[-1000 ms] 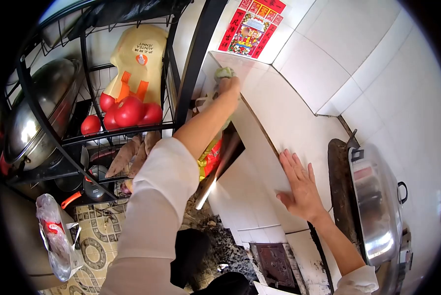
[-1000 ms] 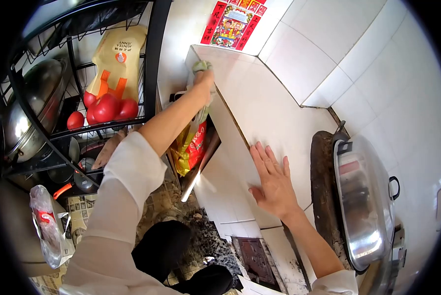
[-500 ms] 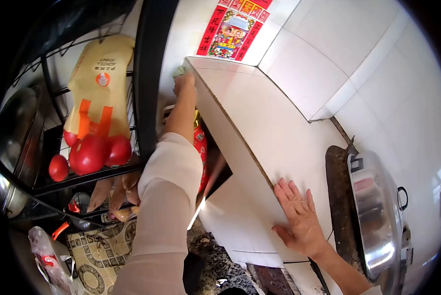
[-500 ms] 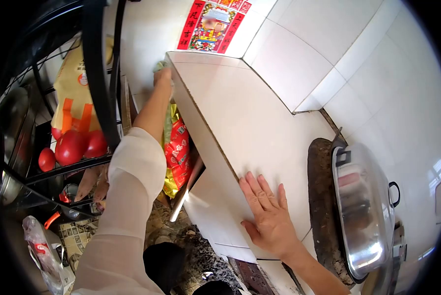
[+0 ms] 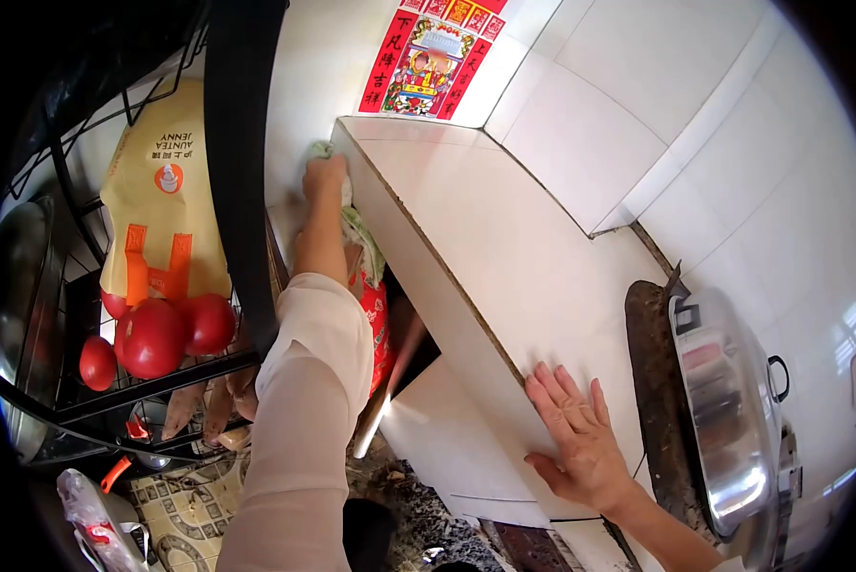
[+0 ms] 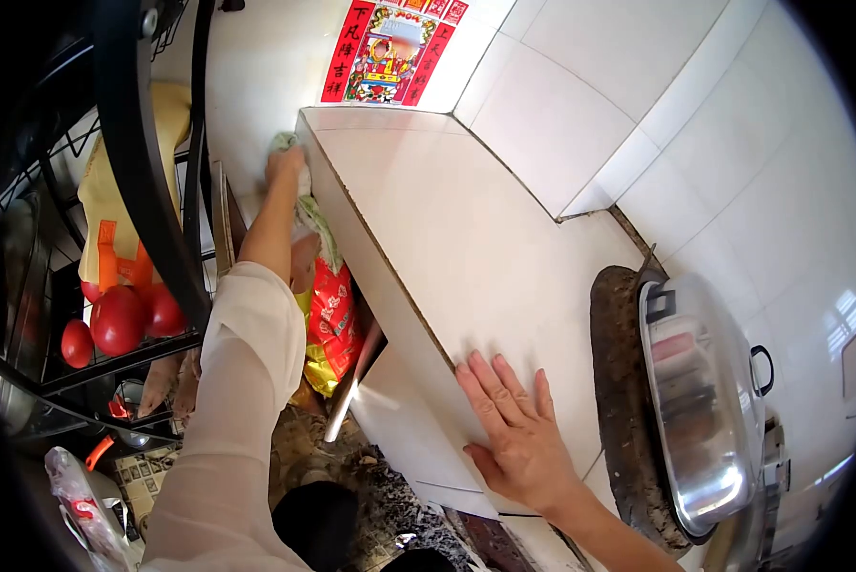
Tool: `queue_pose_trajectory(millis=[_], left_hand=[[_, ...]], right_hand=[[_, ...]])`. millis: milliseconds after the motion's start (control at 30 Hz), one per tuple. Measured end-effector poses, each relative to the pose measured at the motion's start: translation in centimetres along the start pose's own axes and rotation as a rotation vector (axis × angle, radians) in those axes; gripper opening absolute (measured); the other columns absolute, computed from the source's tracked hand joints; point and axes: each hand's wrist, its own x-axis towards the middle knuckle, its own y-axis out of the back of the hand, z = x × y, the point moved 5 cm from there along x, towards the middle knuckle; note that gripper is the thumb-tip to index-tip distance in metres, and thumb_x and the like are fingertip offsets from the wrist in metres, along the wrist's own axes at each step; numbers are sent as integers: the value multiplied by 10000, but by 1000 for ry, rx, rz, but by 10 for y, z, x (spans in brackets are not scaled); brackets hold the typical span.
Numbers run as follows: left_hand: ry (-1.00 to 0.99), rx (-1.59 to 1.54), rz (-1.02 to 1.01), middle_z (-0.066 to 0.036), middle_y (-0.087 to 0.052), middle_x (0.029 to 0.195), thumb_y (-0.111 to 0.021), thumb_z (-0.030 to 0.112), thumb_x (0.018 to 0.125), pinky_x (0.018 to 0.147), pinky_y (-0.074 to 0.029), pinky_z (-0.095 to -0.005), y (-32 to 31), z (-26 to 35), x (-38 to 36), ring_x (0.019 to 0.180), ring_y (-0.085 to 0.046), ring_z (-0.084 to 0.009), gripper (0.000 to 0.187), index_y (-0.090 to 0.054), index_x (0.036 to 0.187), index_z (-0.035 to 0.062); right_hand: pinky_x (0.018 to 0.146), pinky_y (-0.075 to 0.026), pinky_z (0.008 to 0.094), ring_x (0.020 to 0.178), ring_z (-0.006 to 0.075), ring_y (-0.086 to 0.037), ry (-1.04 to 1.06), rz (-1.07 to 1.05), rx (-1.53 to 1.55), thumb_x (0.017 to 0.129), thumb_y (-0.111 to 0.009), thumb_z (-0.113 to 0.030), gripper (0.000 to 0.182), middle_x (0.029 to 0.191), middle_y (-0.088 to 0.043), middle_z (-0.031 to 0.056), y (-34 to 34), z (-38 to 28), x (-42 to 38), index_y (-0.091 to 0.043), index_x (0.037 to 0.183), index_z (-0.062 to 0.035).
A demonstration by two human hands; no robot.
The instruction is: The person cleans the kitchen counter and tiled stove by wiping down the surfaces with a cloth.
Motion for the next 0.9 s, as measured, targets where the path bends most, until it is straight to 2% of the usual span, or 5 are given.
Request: queue_pose_trajectory(millis=[200,333,500,600,900], left_hand=[[-133,-203,15,-241,-606,1196,-530,302,753,972,-441,-450,-9,8,22,1120,-571,-400,501,-628,1161,30],[-61,-12,5,-243,-608,1188,-525,299,755,972,-438,-455,-12,-4,22,1124,-566,-398,495,-626,1159,32],[-19,-90,125,-253,-619,1152,-513,284,754,959,-439,-449,0,-16,3,1109,-564,-411,447,-653,1067,-3],[-173,-250,129,-268,-639,1082,-508,269,739,925,-442,-458,-6,-6,10,1055,-583,-423,428,-665,1000,-32],[-163,-322,42,-273,-658,994,-539,261,712,893,-444,-465,-12,-3,43,981,-599,-442,388,-671,915,-42]], right_hand=[[1135,-122,563,1424,294,-246,-27,4,17,740,-720,-124,889,1549,-263,70,0,0,1,-257,1499,-140],[1142,-109,549,1426,293,-242,-28,1,25,745,-717,-128,884,1550,-261,67,1,-1,1,-257,1499,-143],[1144,-106,545,1427,291,-239,-30,-9,20,748,-714,-130,881,1550,-260,65,1,-1,1,-256,1500,-146],[1151,-96,525,1433,316,-217,-16,-17,-14,711,-762,-133,927,1547,-254,103,-2,1,2,-262,1491,-103],[1154,-85,521,1437,314,-211,-22,-25,-11,701,-768,-131,934,1545,-258,110,-1,0,3,-267,1488,-93]])
